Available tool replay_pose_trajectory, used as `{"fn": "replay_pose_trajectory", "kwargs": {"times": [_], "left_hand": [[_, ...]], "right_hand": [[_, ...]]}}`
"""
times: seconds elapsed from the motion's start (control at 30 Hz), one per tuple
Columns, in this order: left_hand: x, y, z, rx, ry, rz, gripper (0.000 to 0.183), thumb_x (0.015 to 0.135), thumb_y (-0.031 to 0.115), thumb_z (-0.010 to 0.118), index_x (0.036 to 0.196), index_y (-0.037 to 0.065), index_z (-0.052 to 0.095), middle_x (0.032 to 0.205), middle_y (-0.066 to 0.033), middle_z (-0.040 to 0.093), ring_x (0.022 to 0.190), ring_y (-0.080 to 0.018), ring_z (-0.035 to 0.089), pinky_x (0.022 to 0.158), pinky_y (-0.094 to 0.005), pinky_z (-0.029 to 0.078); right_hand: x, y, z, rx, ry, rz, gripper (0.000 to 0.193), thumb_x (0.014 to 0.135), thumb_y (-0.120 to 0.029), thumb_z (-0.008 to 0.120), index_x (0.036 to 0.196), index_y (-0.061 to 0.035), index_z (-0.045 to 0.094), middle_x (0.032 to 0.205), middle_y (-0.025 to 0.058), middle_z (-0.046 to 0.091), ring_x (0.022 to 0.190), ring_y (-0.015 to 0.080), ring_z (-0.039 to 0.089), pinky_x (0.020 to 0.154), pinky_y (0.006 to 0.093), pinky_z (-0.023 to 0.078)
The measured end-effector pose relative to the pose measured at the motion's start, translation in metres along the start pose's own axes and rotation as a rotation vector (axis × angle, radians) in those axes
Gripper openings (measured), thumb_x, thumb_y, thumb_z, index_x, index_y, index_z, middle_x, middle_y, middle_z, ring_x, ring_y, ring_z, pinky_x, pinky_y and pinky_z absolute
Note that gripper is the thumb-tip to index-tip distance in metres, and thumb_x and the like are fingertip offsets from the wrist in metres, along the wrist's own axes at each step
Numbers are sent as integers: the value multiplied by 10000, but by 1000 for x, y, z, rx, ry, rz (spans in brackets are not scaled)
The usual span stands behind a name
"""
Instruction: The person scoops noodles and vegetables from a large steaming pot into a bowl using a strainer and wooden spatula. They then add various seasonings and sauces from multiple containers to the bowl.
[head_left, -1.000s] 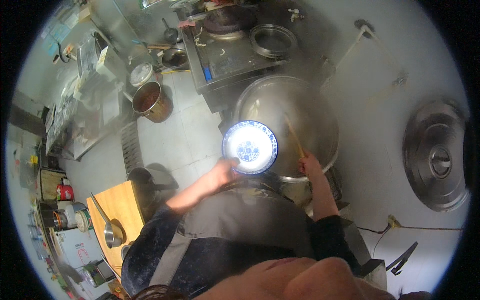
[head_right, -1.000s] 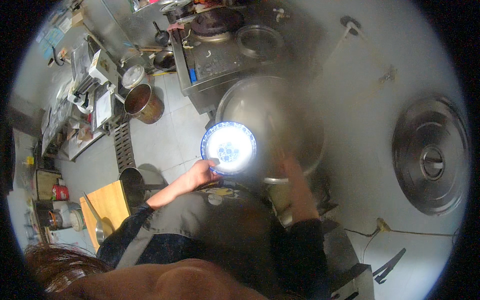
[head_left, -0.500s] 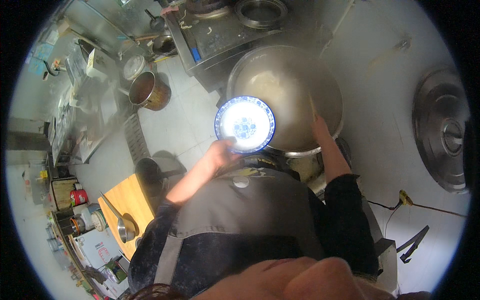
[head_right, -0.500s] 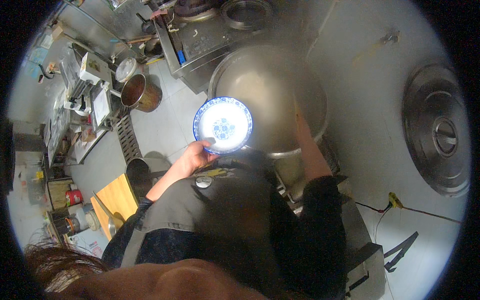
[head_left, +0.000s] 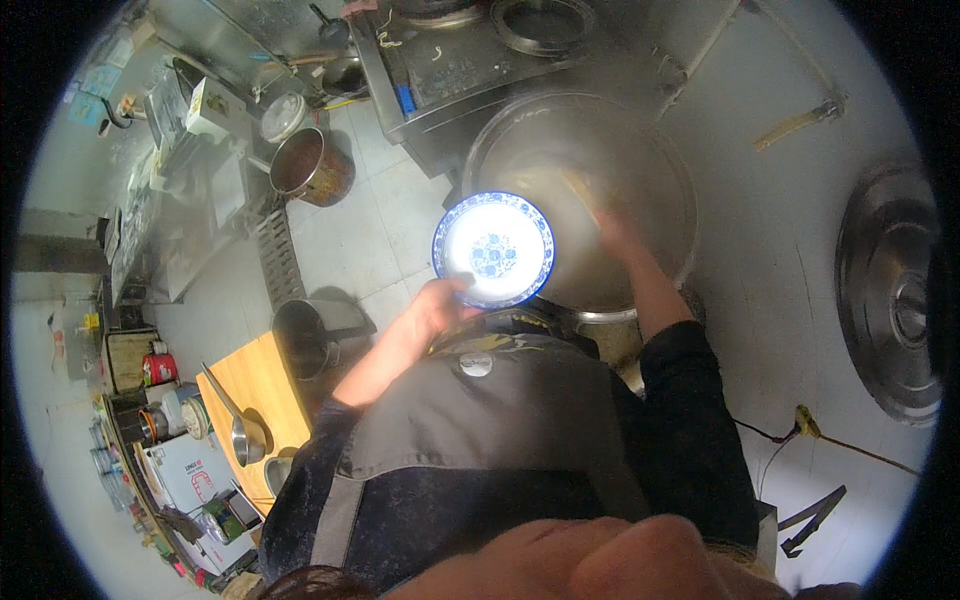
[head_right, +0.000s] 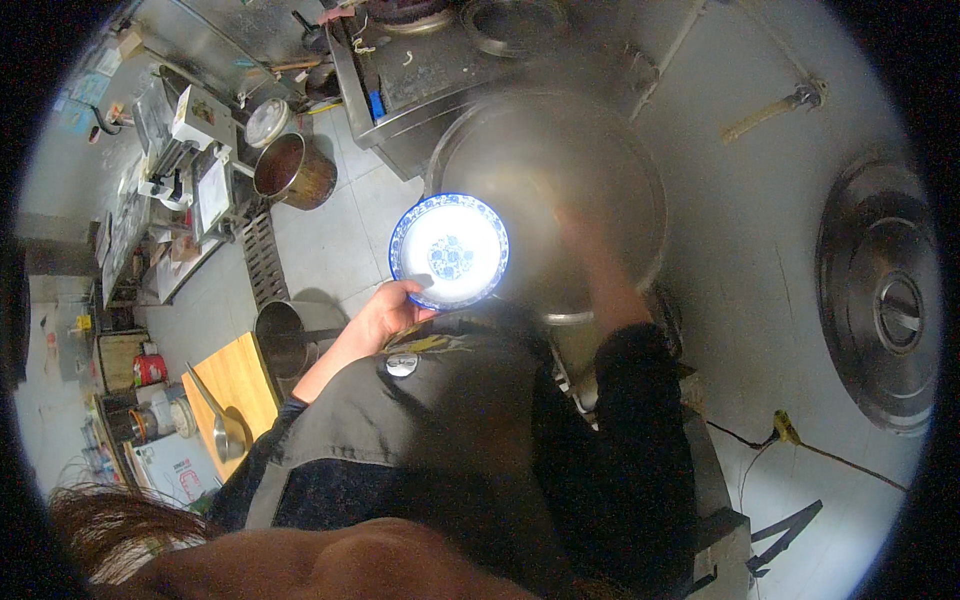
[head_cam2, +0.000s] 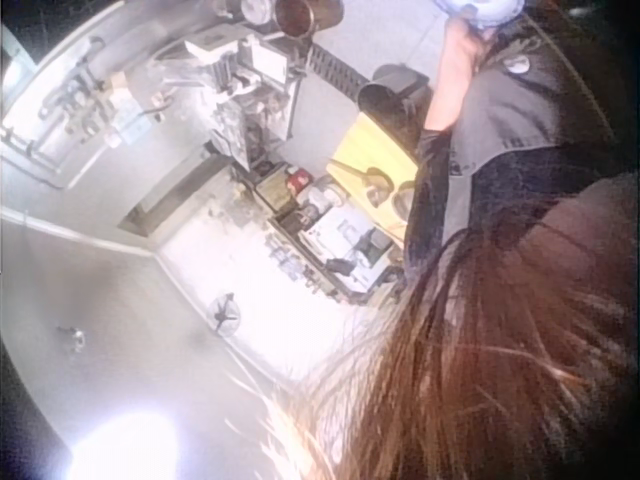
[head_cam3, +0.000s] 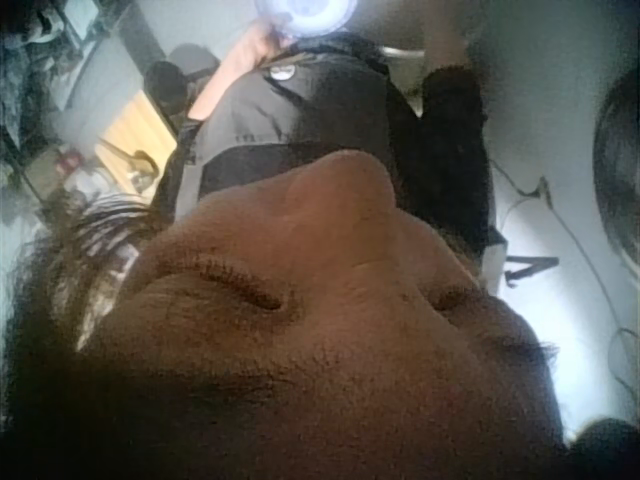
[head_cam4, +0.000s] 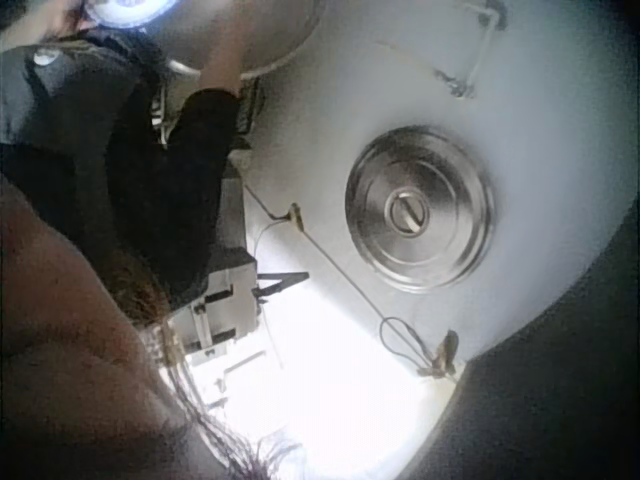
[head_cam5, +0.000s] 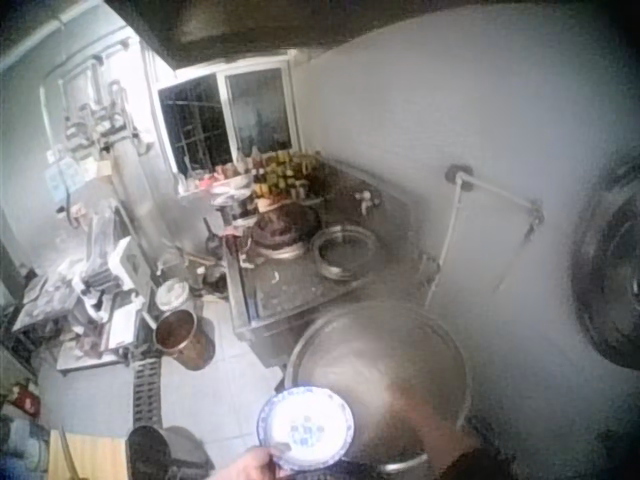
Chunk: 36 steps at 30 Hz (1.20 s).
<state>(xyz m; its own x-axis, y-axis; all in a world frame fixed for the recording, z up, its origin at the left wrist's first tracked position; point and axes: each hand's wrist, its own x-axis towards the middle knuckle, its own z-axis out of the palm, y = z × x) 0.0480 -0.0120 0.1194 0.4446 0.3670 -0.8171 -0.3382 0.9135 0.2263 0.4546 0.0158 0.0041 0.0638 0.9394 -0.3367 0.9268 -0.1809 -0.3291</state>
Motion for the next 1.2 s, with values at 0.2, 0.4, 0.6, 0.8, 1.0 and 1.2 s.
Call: {"fn": "replay_pose_trajectory", "kwargs": {"times": [0.2, 0.4, 0.6, 0.8, 1.0, 1.2], "left_hand": [[3, 1, -3, 27, -5, 13, 410, 917, 42, 468, 1313, -39, 400, 1271, -192, 517, 1144, -326, 565, 962, -489, 501], [4, 3, -6, 20, -38, 37, 425, 901, 42, 480, 1312, -34, 403, 1228, -208, 549, 1067, -354, 599, 922, -498, 516], [-11, 4, 3, 23, -75, -24, 431, 890, 45, 483, 1307, -32, 408, 1193, -215, 580, 1025, -361, 625, 879, -502, 543], [-7, 8, 0, 11, -106, -17, 399, 903, 42, 466, 1292, -36, 421, 1184, -208, 596, 1030, -359, 628, 873, -493, 548], [-1, 6, -4, -17, -90, -21, 397, 918, 46, 446, 1304, -37, 410, 1179, -218, 597, 1014, -368, 634, 873, -501, 547], [14, 5, -23, -7, -173, -31, 377, 925, 50, 430, 1291, -38, 406, 1161, -217, 600, 1006, -364, 638, 866, -517, 550]], "right_hand": [[-33, -33, -9, 83, -38, 103, 376, 990, -173, 354, 1323, -89, 506, 1251, 217, 570, 1140, 369, 558, 968, 468, 438], [-86, -69, -37, -85, -10, -24, 397, 980, -183, 370, 1361, -160, 479, 1285, 225, 549, 1143, 379, 558, 973, 483, 431], [-135, -84, -43, 95, -117, 164, 513, 909, -85, 444, 1412, -188, 435, 1307, 211, 536, 1155, 400, 541, 960, 502, 441], [-172, -98, -63, 33, -75, 141, 622, 858, 13, 475, 1432, -216, 407, 1258, 245, 532, 1106, 409, 559, 921, 505, 454], [-206, -104, -83, -46, -145, 188, 639, 842, 13, 500, 1436, -200, 397, 1079, 293, 561, 1064, 413, 573, 880, 504, 464], [-224, -91, -94, -42, -110, 172, 620, 794, 23, 500, 1385, -163, 485, 1094, 269, 590, 1050, 392, 590, 895, 475, 468]]}}
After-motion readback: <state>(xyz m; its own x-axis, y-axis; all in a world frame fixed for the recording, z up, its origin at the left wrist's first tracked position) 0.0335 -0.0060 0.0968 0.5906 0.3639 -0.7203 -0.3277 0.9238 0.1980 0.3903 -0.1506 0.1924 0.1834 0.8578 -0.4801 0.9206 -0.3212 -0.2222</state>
